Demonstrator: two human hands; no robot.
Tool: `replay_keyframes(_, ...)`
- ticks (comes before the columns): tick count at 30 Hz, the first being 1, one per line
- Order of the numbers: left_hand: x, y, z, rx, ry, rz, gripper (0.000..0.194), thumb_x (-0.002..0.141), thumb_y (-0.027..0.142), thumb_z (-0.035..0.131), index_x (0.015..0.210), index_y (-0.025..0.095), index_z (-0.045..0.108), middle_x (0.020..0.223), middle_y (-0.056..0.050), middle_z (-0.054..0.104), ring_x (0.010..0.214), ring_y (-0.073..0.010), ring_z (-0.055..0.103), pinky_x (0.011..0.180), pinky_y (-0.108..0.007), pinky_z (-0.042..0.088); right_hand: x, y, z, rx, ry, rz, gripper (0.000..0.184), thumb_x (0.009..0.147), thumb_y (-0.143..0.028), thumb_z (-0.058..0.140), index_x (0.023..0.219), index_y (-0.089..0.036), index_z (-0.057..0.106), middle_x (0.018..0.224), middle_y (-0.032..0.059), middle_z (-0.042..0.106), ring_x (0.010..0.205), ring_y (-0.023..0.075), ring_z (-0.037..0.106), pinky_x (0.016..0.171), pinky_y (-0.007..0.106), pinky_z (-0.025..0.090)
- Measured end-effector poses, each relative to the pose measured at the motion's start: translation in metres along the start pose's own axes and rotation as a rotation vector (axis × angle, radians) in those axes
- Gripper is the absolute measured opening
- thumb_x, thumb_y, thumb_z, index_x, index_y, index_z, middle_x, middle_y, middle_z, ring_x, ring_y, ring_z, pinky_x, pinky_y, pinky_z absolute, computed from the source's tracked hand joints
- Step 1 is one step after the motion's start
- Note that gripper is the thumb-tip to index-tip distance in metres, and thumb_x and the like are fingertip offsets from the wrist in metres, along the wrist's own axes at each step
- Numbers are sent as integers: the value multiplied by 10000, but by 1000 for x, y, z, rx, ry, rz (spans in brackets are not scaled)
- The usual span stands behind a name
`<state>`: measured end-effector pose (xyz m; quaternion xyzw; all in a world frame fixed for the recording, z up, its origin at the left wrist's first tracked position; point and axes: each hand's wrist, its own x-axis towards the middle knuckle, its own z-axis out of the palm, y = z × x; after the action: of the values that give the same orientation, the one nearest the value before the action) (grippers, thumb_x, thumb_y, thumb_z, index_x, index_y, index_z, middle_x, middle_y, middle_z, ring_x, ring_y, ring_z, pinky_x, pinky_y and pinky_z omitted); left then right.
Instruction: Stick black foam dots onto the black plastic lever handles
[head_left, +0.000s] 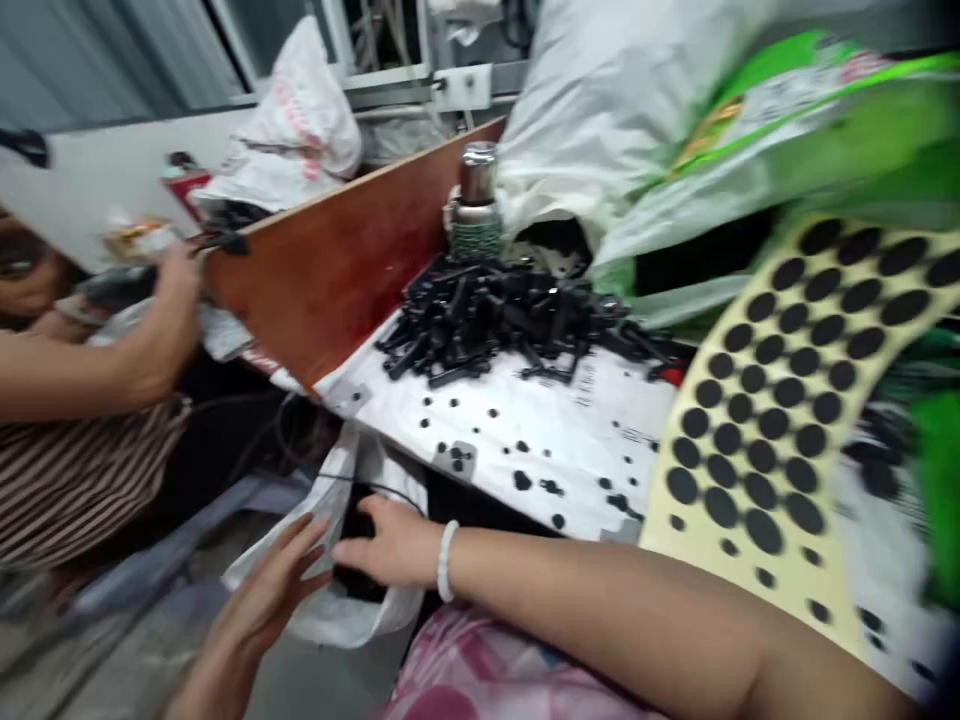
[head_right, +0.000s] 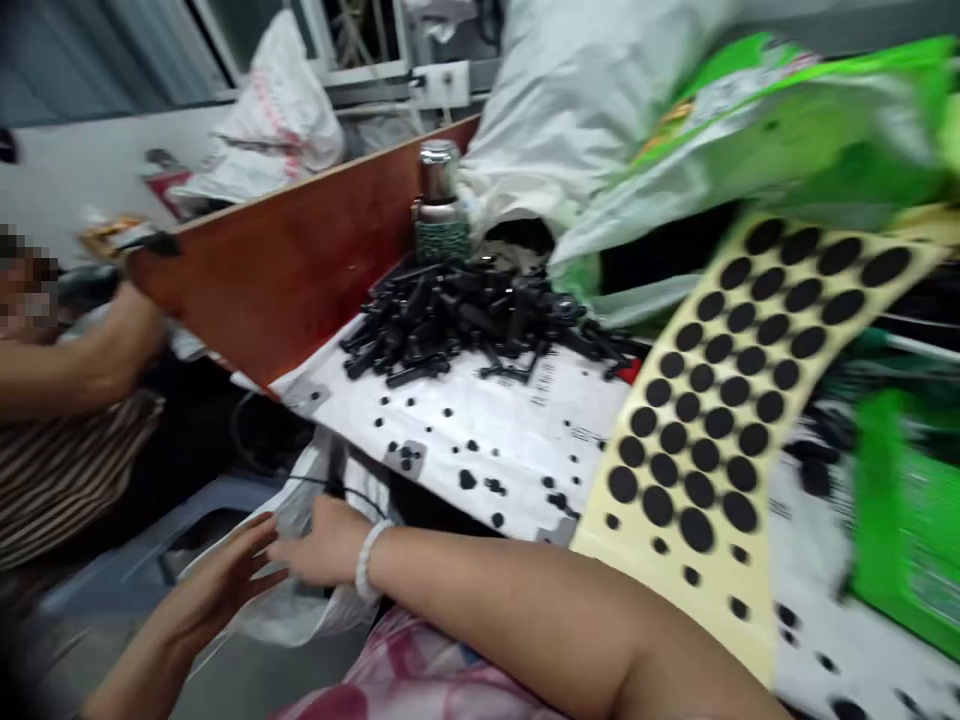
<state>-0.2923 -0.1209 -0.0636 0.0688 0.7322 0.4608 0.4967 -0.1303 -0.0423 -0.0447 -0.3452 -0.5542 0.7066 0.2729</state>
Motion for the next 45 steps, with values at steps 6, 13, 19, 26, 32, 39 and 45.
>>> replay_keyframes(6,-6,17,8,381,-154,232,447,624,487,750,973,215,690,864,-45,719,821,-224,660,673,-247,558,-78,-69,-100,-402,11,-224,218,810,-305,621,1008,-268,705,897,-22,714,774,182,661,706,304,552)
replay_keyframes(13,-82,46,127,681,-589,765,263,803,414,623,973,227,697,818,-28,719,760,-182,667,672,-239,536,-182,-54,-245,-1051,789,-326,188,909,-312,514,949,-205,664,915,59,684,810,194,649,695,331,545)
replay_keyframes(19,-112,34,263,886,-1113,1518,424,842,286,562,1233,123,562,1233,-131,621,1171,-249,541,1049,-415,401,-209,-19,-282,-1330,796,-272,242,910,-275,481,946,-171,696,875,84,652,784,218,635,663,347,522)
replay_keyframes(26,-104,3,314,1205,-1139,1520,702,822,403,577,1409,97,343,1446,-160,423,1366,-329,324,1126,-528,252,-206,-14,-280,-1529,700,-237,294,910,-178,434,951,-141,724,832,111,617,719,231,576,601,348,455)
replay_keyframes(32,-95,-5,311,1136,-1101,1559,661,834,466,564,1395,167,380,1425,-129,460,1361,-285,348,1133,-496,242,-206,-23,-282,-1502,604,-201,227,870,-129,478,896,-139,703,834,93,603,763,222,575,665,339,468)
replay_keyframes(39,-93,-8,311,1118,-1063,1607,623,849,471,544,1373,161,412,1413,-120,477,1343,-274,377,1128,-467,260,-199,-36,-285,-1437,564,-109,93,804,-136,551,805,-186,630,764,28,592,702,182,584,614,294,458)
replay_keyframes(45,-93,-8,310,1102,-1076,1595,611,851,470,543,1365,163,422,1408,-116,482,1341,-266,379,1129,-464,257,-197,-28,-286,-1477,623,-101,115,855,-181,510,776,-190,593,755,32,585,656,182,564,625,313,423)
